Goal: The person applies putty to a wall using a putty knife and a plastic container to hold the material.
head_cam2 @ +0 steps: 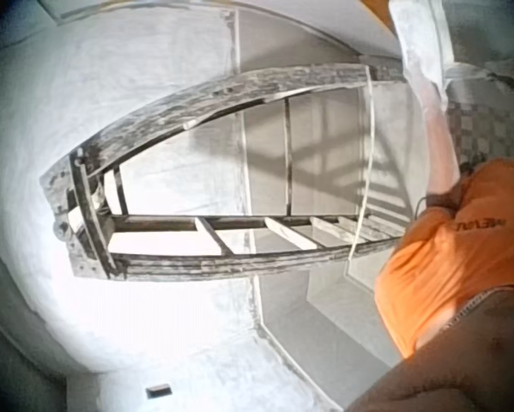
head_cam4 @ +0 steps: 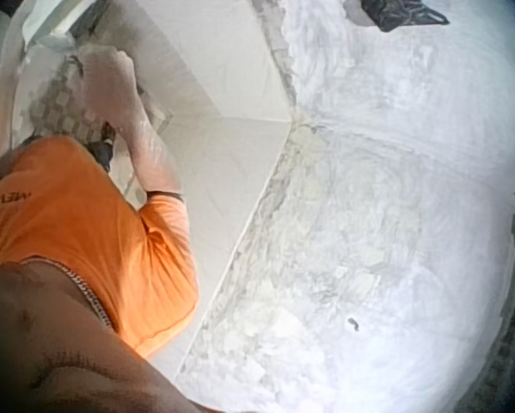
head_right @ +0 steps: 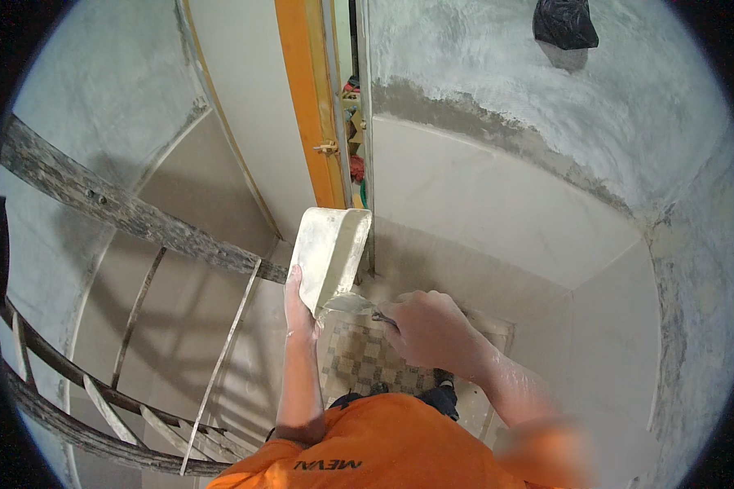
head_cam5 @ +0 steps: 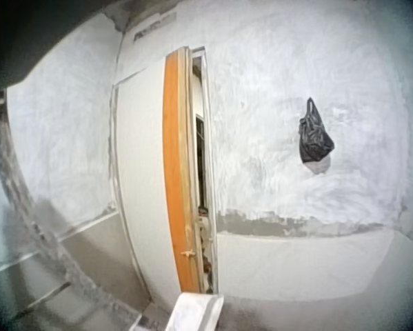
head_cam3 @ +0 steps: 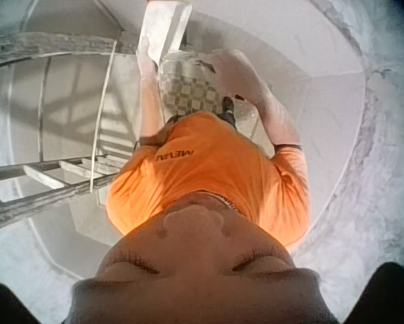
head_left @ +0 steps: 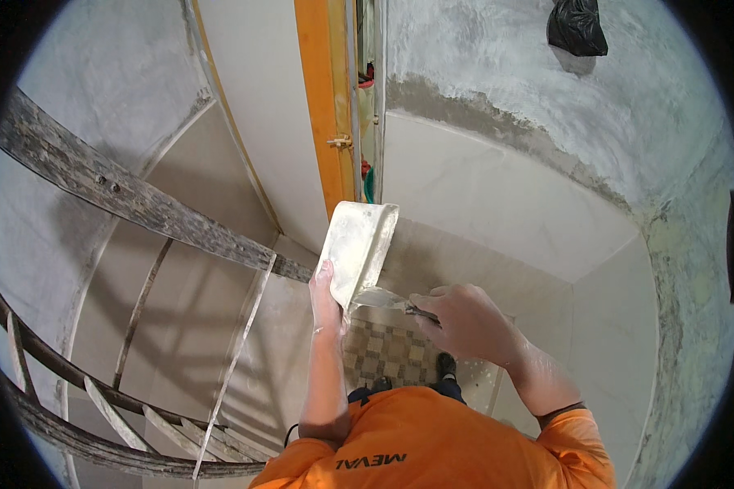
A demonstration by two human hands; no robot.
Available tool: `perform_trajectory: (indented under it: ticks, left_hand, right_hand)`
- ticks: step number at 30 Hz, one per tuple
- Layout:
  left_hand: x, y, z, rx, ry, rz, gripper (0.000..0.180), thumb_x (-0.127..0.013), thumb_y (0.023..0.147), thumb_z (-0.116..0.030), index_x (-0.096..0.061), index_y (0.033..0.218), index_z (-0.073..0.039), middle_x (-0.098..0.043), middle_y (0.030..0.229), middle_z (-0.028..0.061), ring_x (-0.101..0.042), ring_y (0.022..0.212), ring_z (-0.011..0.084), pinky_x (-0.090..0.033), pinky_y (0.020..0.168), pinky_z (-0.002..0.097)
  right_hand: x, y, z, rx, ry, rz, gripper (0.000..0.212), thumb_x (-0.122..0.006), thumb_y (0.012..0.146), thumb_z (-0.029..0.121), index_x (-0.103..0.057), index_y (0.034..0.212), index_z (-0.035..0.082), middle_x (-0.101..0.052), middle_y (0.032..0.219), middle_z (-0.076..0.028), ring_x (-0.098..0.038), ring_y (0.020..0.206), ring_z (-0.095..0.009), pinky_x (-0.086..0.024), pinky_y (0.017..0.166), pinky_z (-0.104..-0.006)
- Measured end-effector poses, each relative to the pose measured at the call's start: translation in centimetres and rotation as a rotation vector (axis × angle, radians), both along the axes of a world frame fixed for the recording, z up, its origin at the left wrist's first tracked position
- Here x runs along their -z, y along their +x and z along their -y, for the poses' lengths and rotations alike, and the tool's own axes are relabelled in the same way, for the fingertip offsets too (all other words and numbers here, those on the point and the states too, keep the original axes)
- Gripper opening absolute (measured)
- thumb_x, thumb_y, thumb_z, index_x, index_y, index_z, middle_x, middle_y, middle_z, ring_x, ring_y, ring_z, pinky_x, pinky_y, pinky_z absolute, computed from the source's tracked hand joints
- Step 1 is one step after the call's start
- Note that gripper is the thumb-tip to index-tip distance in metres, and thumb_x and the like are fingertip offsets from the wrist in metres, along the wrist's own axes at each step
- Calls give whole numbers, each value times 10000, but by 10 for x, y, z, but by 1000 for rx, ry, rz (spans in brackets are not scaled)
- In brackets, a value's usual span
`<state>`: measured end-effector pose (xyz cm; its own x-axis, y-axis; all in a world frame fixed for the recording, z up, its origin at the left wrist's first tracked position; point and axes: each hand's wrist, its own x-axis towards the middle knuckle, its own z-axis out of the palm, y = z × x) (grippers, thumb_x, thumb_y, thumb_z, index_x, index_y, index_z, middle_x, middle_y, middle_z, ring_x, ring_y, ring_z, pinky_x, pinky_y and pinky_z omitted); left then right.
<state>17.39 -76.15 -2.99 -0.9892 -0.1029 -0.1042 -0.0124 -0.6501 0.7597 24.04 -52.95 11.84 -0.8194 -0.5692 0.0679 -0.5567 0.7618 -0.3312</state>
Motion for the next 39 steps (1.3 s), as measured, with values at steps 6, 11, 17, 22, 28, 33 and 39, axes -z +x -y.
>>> perform_trajectory:
  ticks: [6,11,17,22,28,33,39]
  left_hand:
    - [-15,5,-8,53,91,75,632,-486,1037,-440,-439,1459,28,-589,1377,159,-631,1188,256,-518,1005,378]
    - [-21,8,-9,73,110,78,614,-449,1054,-444,-437,1463,13,-590,1379,160,-638,1183,254,-530,998,373]
    - [-11,-6,-21,69,111,187,611,-499,1028,-449,-460,1445,-4,-636,1303,134,-685,1065,233,-587,832,395]
    - [61,-27,-17,301,14,497,604,-516,975,-525,-563,1366,-67,-641,1290,130,-681,1020,250,-573,738,410]
    - [63,-13,-38,347,-67,671,557,-461,1000,-532,-548,1395,-149,-596,1342,144,-579,1200,323,-495,984,514]
    - [64,-15,-35,339,-112,625,656,-442,981,-596,-497,1464,-155,-560,1411,154,-570,1218,370,-476,975,584]
    - [21,-14,-41,302,44,517,617,-390,1022,-580,-466,1474,-167,-562,1397,105,-572,1201,313,-509,959,488]
  right_hand:
    - [-21,-25,-4,-35,7,150,255,-603,892,178,-735,1057,36,-699,866,-194,-665,778,-382,-529,731,-444]
    - [-36,-24,-1,-8,-100,164,224,-632,887,200,-702,849,-9,-662,828,-258,-652,819,-444,-519,760,-500]
    - [1,-37,-11,-19,-80,247,272,-659,883,154,-753,1125,73,-705,881,-208,-628,706,-331,-514,690,-382]
    - [59,-66,-29,-38,-93,512,273,-677,929,215,-755,1159,90,-641,708,-80,-515,614,-175,-460,602,-336]
    - [83,-66,-43,188,-18,859,258,-673,961,251,-775,1048,31,-541,683,8,-438,587,-102,-386,539,-289]
    - [93,-68,-61,330,-329,1002,253,-667,939,235,-721,896,-8,-554,711,14,-440,572,-94,-356,485,-259]
    - [120,-67,-106,477,-959,1165,191,-615,953,190,-681,930,12,-556,700,-10,-485,523,-80,-334,408,-251]
